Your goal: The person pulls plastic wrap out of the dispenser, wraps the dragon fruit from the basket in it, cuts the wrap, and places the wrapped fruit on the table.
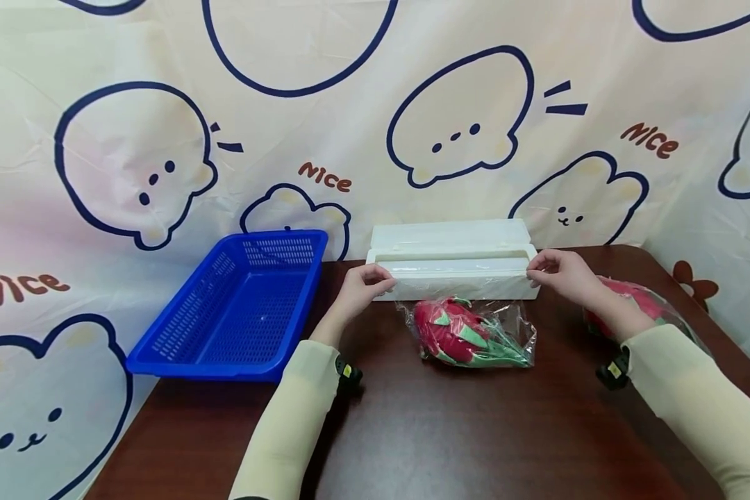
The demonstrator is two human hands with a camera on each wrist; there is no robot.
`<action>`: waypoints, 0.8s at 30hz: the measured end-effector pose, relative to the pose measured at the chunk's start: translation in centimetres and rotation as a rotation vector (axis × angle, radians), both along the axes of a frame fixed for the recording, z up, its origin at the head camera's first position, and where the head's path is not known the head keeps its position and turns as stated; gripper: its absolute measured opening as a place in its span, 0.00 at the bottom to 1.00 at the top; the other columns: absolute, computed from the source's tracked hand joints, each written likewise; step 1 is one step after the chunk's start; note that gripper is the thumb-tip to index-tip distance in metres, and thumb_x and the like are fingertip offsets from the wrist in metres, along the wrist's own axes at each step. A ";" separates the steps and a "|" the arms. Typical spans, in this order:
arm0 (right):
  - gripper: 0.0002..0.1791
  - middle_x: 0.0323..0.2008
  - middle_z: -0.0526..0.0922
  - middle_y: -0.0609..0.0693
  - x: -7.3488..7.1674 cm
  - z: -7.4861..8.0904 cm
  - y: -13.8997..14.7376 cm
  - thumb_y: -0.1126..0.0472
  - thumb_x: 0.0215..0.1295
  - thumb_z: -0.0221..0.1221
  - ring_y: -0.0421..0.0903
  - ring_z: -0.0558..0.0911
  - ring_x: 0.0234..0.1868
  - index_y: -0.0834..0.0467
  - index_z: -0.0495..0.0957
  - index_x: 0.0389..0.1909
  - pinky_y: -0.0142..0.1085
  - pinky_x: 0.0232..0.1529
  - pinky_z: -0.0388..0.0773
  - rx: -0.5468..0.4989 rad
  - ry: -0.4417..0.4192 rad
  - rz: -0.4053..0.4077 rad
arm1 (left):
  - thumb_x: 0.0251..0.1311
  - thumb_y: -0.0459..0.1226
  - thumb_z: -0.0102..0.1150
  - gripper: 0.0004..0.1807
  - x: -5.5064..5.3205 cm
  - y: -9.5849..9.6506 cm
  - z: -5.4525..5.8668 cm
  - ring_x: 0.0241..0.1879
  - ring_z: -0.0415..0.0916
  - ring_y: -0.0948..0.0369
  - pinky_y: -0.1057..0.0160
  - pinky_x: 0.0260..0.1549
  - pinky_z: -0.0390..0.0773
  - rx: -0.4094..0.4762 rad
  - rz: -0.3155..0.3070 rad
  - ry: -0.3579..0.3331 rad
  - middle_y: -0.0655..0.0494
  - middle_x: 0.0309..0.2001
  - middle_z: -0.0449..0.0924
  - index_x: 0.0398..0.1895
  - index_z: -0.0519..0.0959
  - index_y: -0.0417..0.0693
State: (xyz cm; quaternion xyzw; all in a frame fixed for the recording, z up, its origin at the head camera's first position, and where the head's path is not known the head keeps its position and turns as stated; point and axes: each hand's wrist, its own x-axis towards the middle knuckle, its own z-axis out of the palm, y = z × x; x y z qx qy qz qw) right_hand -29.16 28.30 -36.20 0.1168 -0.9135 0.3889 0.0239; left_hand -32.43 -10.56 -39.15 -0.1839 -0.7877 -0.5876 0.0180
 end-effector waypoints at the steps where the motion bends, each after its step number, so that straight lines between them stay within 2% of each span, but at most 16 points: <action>1: 0.09 0.36 0.82 0.59 0.2 -0.1 -0.2 0.62 0.68 0.60 0.58 0.80 0.39 0.65 0.77 0.42 0.34 0.35 0.77 -0.015 -0.005 0.000 | 0.60 0.32 0.65 0.05 0.3 0.1 0.1 0.30 0.76 0.60 0.66 0.31 0.76 0.002 -0.024 -0.005 0.53 0.27 0.81 0.33 0.81 0.36; 6: 0.11 0.38 0.82 0.58 1.3 -0.6 -0.8 0.60 0.68 0.61 0.54 0.79 0.38 0.64 0.78 0.44 0.33 0.35 0.77 -0.011 -0.035 0.009 | 0.60 0.33 0.65 0.04 2.3 0.4 0.3 0.33 0.75 0.58 0.65 0.35 0.76 -0.077 -0.122 0.002 0.54 0.30 0.82 0.33 0.82 0.39; 11: 0.14 0.42 0.81 0.60 2.4 -0.2 -0.7 0.60 0.68 0.60 0.53 0.77 0.40 0.64 0.77 0.48 0.29 0.36 0.76 -0.023 -0.031 -0.015 | 0.60 0.32 0.65 0.06 3.3 -0.1 0.8 0.34 0.75 0.56 0.64 0.35 0.76 -0.080 -0.104 0.017 0.49 0.31 0.82 0.34 0.81 0.35; 14: 0.15 0.42 0.81 0.61 3.0 0.5 -0.7 0.59 0.69 0.60 0.53 0.76 0.40 0.65 0.77 0.50 0.28 0.36 0.76 -0.054 -0.014 -0.032 | 0.62 0.31 0.63 0.06 4.4 -0.3 2.2 0.34 0.74 0.55 0.65 0.35 0.75 -0.089 -0.094 0.013 0.47 0.32 0.82 0.35 0.80 0.33; 18: 0.15 0.42 0.80 0.60 4.2 0.7 -1.2 0.57 0.68 0.60 0.52 0.75 0.40 0.64 0.78 0.49 0.29 0.37 0.76 -0.090 -0.027 -0.027 | 0.61 0.32 0.64 0.06 5.1 -0.6 1.7 0.33 0.76 0.55 0.62 0.37 0.77 -0.105 -0.126 0.031 0.50 0.32 0.82 0.34 0.81 0.35; 21: 0.14 0.41 0.81 0.59 5.3 0.3 -2.2 0.59 0.67 0.61 0.50 0.76 0.40 0.65 0.78 0.47 0.31 0.37 0.77 -0.145 -0.046 0.023 | 0.59 0.34 0.66 0.05 4.8 -0.4 0.0 0.32 0.77 0.57 0.60 0.37 0.78 -0.136 -0.166 0.060 0.54 0.30 0.82 0.32 0.82 0.40; 24: 0.13 0.40 0.81 0.58 6.3 0.1 -3.7 0.62 0.66 0.62 0.48 0.77 0.38 0.67 0.78 0.46 0.34 0.37 0.78 -0.212 -0.079 0.073 | 0.59 0.34 0.67 0.04 5.3 0.2 -0.3 0.30 0.77 0.60 0.59 0.36 0.79 -0.171 -0.213 0.089 0.56 0.29 0.82 0.31 0.82 0.43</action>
